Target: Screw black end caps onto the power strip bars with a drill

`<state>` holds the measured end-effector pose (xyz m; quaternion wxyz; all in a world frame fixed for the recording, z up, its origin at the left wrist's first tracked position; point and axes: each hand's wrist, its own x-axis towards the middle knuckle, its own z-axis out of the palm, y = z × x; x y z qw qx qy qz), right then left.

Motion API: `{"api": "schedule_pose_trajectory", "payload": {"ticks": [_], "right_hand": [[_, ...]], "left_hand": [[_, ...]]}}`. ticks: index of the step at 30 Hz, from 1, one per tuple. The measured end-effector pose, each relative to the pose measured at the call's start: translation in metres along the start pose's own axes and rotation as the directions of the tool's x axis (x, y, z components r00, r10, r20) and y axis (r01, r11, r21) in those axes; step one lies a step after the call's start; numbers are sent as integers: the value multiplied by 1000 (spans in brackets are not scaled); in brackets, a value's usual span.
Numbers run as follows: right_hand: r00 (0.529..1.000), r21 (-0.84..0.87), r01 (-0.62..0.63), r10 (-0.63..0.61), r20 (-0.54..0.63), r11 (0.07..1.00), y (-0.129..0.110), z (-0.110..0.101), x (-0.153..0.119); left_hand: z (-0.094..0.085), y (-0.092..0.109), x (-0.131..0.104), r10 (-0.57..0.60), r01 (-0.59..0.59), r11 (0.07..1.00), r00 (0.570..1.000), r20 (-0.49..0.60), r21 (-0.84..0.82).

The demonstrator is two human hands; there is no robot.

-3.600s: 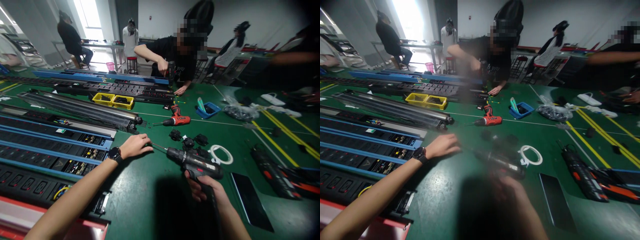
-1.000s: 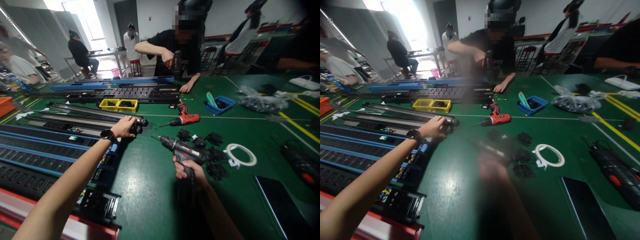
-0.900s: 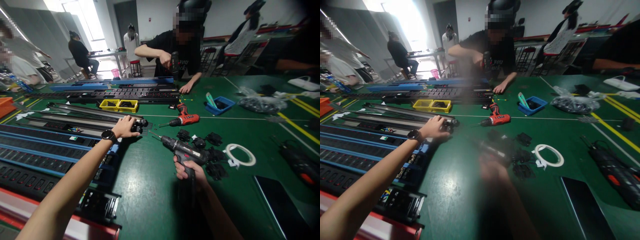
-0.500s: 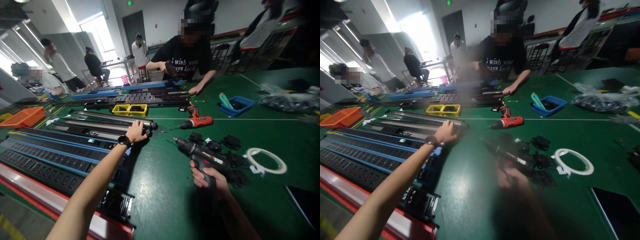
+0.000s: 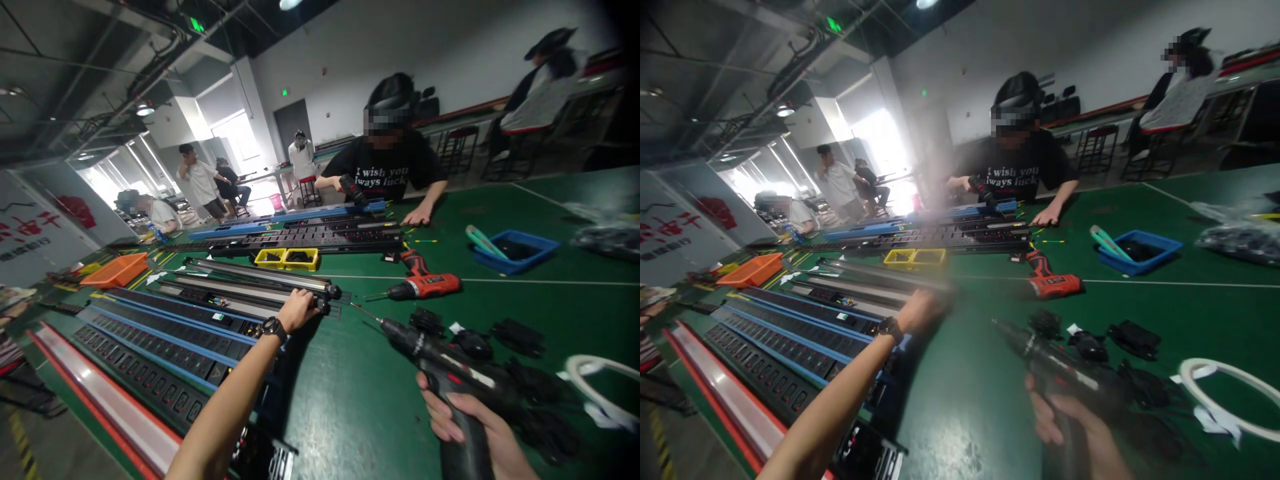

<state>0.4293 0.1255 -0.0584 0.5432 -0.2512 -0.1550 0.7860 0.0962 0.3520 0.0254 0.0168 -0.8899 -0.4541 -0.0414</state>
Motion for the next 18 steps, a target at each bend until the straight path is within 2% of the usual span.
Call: {"api": "schedule_pose_trajectory", "payload": {"ticks": [5,10,15,18], "right_hand": [[1000,-9,0,0,-24,1000,2,-1,1],[1000,11,1,-1,-15,1000,1,-2,1],[1000,27,-1,1,-2,1000,1,-3,1],[1000,21,-6,6,8,1000,2,-5,2]], "left_hand": [[6,5,-7,10,-8,997,1000,-30,76],[14,8,-14,-21,24,997,999,-47,72],[19,10,-11,-16,18,999,999,-45,48],[17,10,-6,26,-24,999,999,-38,41]]}}
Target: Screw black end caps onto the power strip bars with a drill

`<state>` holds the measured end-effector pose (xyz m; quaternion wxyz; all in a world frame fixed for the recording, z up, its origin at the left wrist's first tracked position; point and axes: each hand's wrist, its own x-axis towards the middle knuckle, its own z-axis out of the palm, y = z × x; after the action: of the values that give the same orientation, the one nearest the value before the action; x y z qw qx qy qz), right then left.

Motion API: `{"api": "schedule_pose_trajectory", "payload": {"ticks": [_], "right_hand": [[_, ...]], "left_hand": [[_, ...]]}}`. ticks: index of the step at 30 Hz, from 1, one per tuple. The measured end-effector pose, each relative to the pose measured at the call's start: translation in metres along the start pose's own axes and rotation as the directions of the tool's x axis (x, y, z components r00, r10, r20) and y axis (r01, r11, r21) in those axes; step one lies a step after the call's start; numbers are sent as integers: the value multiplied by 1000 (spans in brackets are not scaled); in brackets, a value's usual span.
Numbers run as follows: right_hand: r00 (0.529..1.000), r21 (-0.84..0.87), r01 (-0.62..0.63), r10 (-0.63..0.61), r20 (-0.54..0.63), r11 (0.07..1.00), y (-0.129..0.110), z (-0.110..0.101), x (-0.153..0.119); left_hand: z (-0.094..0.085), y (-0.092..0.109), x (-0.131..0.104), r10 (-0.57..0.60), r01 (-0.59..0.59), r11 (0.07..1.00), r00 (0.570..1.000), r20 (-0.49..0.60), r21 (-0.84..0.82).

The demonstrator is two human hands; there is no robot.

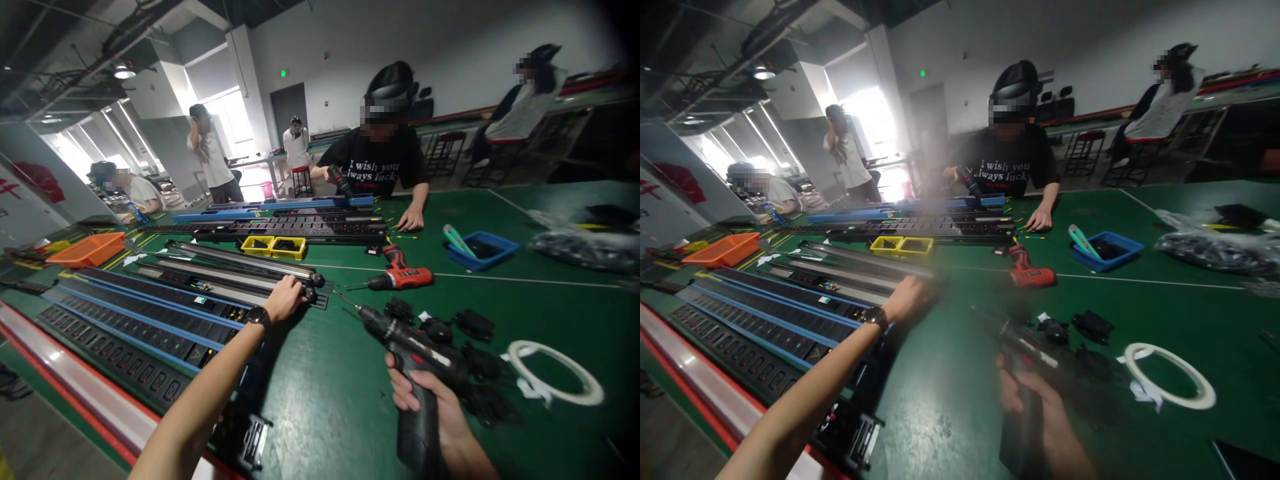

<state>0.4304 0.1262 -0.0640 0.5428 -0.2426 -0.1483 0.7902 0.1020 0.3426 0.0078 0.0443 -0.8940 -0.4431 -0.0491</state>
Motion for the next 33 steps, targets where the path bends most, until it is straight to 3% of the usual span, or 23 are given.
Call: {"api": "schedule_pose_trajectory", "payload": {"ticks": [9,17,21,26,33], "right_hand": [[1000,-53,-4,4,16,999,2,-13,4],[999,-94,5,0,51,996,-1,3,3],[999,-113,-8,13,48,994,-2,5,4],[1000,-117,-24,24,-4,993,-2,2,4],[998,-72,-46,42,-47,996,0,-6,5]], "left_hand": [[-25,-17,20,153,-155,987,986,66,29],[-32,-27,33,255,-260,965,952,168,12],[-24,-23,24,255,-261,963,962,94,61],[-2,-13,6,183,-180,981,982,-38,78],[25,2,-6,112,-98,992,974,-199,80]]}}
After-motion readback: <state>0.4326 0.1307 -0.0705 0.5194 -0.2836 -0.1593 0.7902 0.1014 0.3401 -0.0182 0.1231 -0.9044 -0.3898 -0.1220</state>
